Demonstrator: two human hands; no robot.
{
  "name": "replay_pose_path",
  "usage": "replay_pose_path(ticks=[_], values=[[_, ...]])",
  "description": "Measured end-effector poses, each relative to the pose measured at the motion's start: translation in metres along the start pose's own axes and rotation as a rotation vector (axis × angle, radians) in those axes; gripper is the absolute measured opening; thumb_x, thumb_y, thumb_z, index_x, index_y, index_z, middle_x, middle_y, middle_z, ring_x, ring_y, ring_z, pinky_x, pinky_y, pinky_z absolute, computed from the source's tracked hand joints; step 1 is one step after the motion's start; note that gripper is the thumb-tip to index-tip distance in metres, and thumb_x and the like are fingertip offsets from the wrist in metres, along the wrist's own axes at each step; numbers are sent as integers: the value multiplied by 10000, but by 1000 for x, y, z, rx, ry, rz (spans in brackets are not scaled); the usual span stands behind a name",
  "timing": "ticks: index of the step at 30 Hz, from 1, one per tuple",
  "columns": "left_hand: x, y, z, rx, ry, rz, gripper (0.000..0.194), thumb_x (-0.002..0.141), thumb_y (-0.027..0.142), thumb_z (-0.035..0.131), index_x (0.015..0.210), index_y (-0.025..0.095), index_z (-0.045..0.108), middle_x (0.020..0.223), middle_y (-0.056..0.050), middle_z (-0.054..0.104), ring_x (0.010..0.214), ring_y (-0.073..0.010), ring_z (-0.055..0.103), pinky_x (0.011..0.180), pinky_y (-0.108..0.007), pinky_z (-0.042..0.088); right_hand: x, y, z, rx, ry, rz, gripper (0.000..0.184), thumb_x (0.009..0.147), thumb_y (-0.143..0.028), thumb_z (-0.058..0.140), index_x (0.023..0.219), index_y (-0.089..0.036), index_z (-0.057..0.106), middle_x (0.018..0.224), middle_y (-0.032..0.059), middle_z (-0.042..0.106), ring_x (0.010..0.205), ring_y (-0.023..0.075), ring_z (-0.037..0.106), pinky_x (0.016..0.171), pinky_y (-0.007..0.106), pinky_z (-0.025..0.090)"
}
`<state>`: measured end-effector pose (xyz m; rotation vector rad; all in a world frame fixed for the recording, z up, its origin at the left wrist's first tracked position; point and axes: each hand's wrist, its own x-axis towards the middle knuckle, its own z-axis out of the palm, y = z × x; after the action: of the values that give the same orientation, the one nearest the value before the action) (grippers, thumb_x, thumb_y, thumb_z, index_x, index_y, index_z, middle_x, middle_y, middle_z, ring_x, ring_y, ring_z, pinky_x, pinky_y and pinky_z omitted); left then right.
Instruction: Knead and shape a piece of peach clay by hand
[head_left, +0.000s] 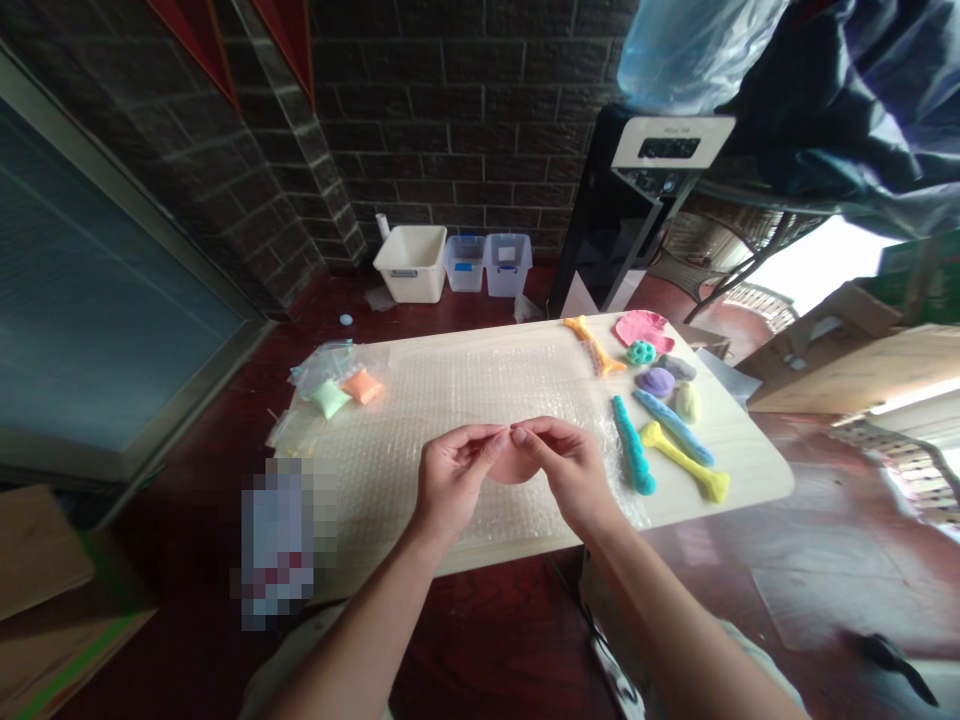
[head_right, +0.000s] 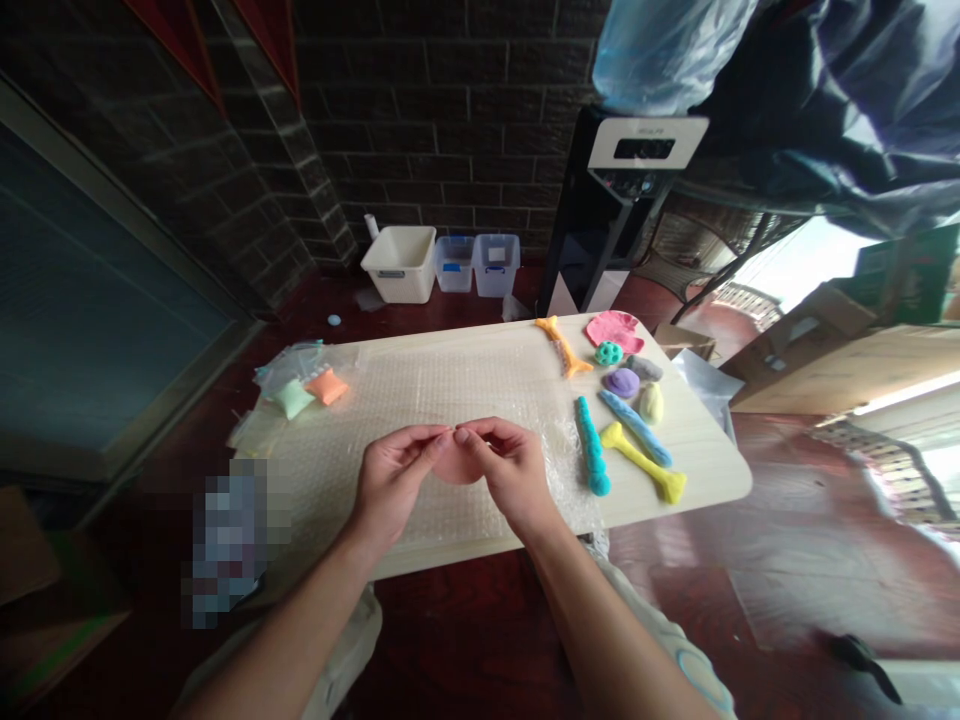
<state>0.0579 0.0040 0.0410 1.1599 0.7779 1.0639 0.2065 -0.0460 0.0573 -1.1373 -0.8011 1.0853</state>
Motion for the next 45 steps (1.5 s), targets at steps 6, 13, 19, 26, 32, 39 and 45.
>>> replay_pose_path(ticks=[6, 13, 19, 26, 32, 39, 45], values=[[1, 1, 2, -13, -6, -11, 229, 852, 324, 847, 1039, 195, 821, 1044, -92, 823, 949, -206, 766, 905, -327, 599, 1, 1, 0, 7, 10, -4, 214, 807, -432, 888, 836, -229, 830, 820, 38, 795, 749, 170, 677, 709, 302, 522], [0, 3, 2, -23, 49, -4, 188, 868, 339, 830, 976, 186, 814, 1000, -91, 824, 935, -205, 764, 911, -338, 592, 1, 1, -2, 23, 21, -7, 216, 806, -435, 890, 861, -234, 830, 861, 42, 797, 787, 181, 688, 760, 326, 548], [-1, 4, 0, 32, 18, 14, 177, 879, 358, 813, 951, 197, 802, 981, -77, 813, 916, -208, 759, 855, -325, 594, 0, -1, -3, -30, -18, -20, 239, 817, -467, 876, 861, -237, 825, 825, 41, 788, 766, 191, 695, 733, 341, 566], [-1, 7, 3, 12, 12, 49, 154, 880, 342, 816, 930, 201, 776, 924, -44, 787, 884, -179, 737, 827, -292, 581, -1, 0, -2, -22, -12, -49, 206, 821, -437, 882, 878, -247, 830, 848, 42, 798, 773, 187, 705, 729, 330, 565], [-2, 8, 2, -7, -12, 33, 154, 865, 336, 834, 911, 200, 778, 900, -46, 791, 868, -186, 742, 826, -303, 580, -3, -2, -5, -90, -68, -99, 178, 871, -422, 843, 888, -246, 825, 874, 43, 788, 811, 193, 703, 767, 340, 565], [-3, 9, 1, 76, -38, 68, 140, 893, 340, 806, 916, 205, 779, 913, -52, 783, 892, -199, 729, 844, -311, 567, -5, -2, -7, -194, -80, -173, 181, 908, -419, 807, 903, -239, 813, 887, 53, 771, 834, 206, 693, 775, 356, 558], [-3, 9, 0, 136, -49, 93, 133, 915, 344, 783, 923, 211, 778, 927, -60, 777, 905, -213, 724, 851, -323, 563, -6, -1, -9, -249, -92, -216, 153, 931, -397, 788, 914, -246, 807, 899, 56, 767, 847, 210, 685, 786, 361, 540]])
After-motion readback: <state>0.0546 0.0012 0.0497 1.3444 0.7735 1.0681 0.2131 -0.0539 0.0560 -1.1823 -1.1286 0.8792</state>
